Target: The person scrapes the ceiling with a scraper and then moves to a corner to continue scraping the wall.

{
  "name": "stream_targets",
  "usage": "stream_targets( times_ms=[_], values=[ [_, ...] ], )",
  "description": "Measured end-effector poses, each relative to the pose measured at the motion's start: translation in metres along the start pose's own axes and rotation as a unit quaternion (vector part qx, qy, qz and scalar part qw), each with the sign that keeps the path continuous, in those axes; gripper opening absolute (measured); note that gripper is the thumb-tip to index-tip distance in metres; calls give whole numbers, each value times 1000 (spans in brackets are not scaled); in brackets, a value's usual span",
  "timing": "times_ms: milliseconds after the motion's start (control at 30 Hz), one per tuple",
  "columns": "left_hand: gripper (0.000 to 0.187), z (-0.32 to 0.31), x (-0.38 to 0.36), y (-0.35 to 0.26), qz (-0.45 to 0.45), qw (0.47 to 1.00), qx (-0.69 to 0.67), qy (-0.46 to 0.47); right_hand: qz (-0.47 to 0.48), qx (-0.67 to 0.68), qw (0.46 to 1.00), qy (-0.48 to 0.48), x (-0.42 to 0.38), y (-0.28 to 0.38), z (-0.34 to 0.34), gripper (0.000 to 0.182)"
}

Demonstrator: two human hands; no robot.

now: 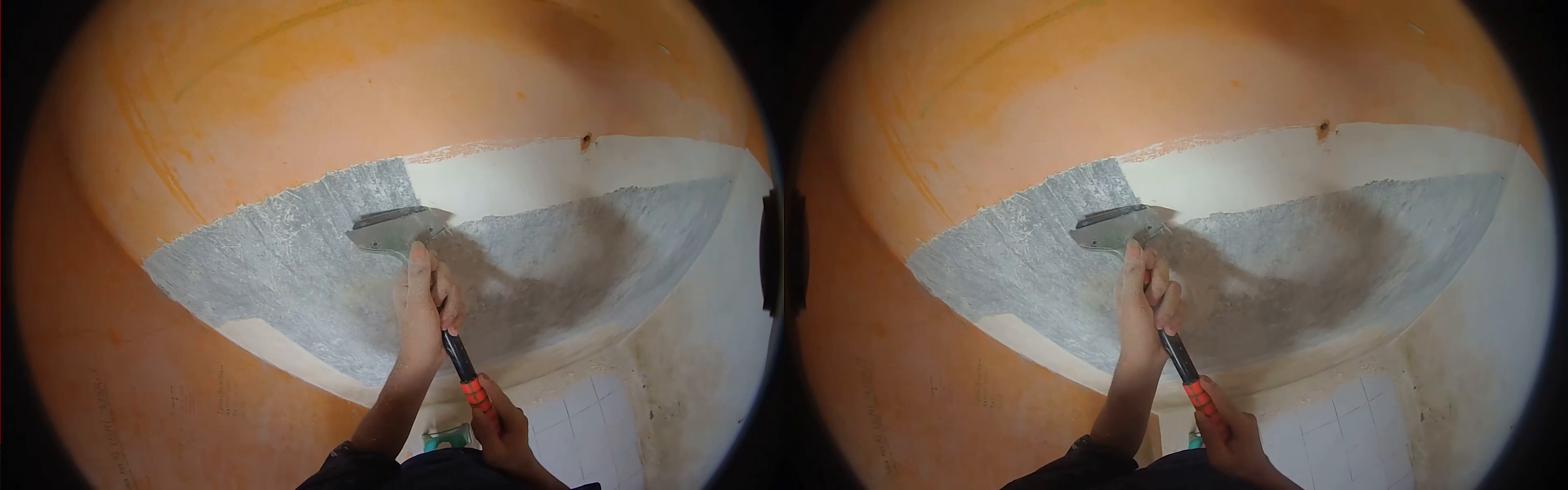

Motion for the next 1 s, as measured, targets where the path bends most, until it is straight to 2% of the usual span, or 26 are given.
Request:
stream_targets(
  times_ms=[67, 167, 267, 433, 500, 567, 633, 733, 867, 1000],
  values=[
    [36, 4, -1, 4, 3, 1000, 13, -22, 3, -36, 999, 2, 0, -12, 0, 50],
    [36, 0, 4, 1, -30, 1000, 5, 5, 25, -68, 997, 10, 5, -1, 4, 49],
    [35, -6, 8, -12, -26, 999, -14, 11, 35, -15, 999, 20, 11, 16, 0, 49],
    [33, -3, 4, -8, 0, 1000, -13, -7, 75, -32, 997, 13, 7, 6, -5, 50],
    [33, -11, 9, -18, -26, 999, -27, 11, 59, -17, 998, 33, 14, 17, -2, 51],
    [32, -7, 8, -15, -26, 999, -24, 7, 95, -38, 994, 30, 11, 14, -3, 51],
    [32, 0, 3, -6, 0, 999, -33, 2, 59, -5, 998, 21, 3, 2, -8, 51],
    [31, -5, 9, -13, -26, 999, -31, 17, 76, -21, 996, 33, 15, 16, -2, 52],
    [31, -10, 8, -20, -31, 999, -34, 17, 46, -2, 998, 40, 11, 21, -4, 52],
    [31, -8, 10, -14, -22, 999, -41, 15, 72, -21, 997, 27, 11, 23, -3, 53]
  ],
)
Point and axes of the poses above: each hand's wrist, its own x-axis towards the middle knuckle, its own z-axis out of the back of the hand, y = z × x, the point moved 1 cm from there along x, towards the middle knuckle, and after that the axes turned 2 degrees about x, right-handed, at the moved point
